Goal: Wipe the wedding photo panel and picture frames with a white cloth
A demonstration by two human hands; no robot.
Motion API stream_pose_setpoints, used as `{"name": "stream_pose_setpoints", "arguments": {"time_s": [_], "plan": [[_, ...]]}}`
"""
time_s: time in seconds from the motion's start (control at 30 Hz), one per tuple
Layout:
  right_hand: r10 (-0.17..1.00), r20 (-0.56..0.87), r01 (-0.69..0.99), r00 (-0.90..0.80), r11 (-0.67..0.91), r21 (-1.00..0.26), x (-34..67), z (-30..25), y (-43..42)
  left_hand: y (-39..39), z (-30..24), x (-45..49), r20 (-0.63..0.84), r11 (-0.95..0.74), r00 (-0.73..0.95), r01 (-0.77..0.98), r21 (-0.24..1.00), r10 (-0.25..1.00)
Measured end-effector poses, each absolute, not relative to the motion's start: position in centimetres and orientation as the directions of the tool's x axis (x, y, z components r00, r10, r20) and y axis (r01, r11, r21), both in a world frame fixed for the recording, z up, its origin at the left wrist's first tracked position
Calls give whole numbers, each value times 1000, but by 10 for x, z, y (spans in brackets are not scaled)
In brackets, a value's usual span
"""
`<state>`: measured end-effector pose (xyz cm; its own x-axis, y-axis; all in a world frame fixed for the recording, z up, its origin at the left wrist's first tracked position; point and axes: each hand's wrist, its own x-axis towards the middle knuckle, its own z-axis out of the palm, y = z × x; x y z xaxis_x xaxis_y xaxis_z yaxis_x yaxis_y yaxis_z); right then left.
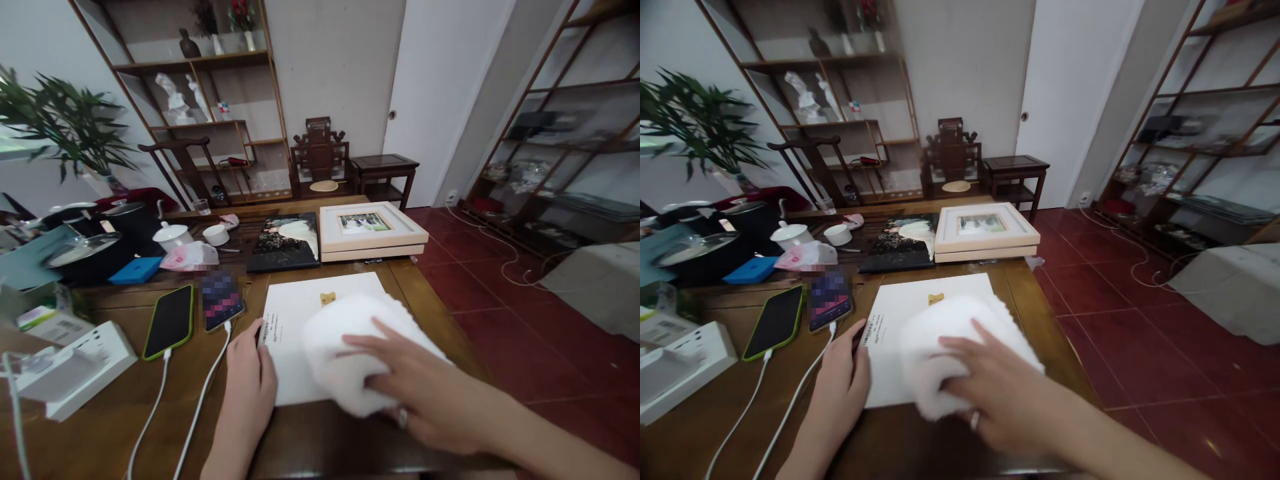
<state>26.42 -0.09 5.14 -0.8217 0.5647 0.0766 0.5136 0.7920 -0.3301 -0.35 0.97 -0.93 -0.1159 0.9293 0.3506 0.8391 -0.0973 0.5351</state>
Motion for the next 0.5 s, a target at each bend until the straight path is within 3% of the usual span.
{"name": "stream_pose_setpoints", "arguments": {"time_s": [0.1,0.23,0.37,0.5], "plan": [[739,97,694,-666,663,-282,294,41,6,9,-8,-4,321,-74,-131,829,555,938],[742,128,697,-658,665,-268,305,21,9,9,-6,-9,278,-103,-129,721,685,952],[698,154,656,-700,713,-250,298,13,7,9,4,-10,112,-32,-182,396,918,977],[685,184,647,-704,727,-230,299,16,6,1,25,-3,-102,123,-285,58,991,953]]}}
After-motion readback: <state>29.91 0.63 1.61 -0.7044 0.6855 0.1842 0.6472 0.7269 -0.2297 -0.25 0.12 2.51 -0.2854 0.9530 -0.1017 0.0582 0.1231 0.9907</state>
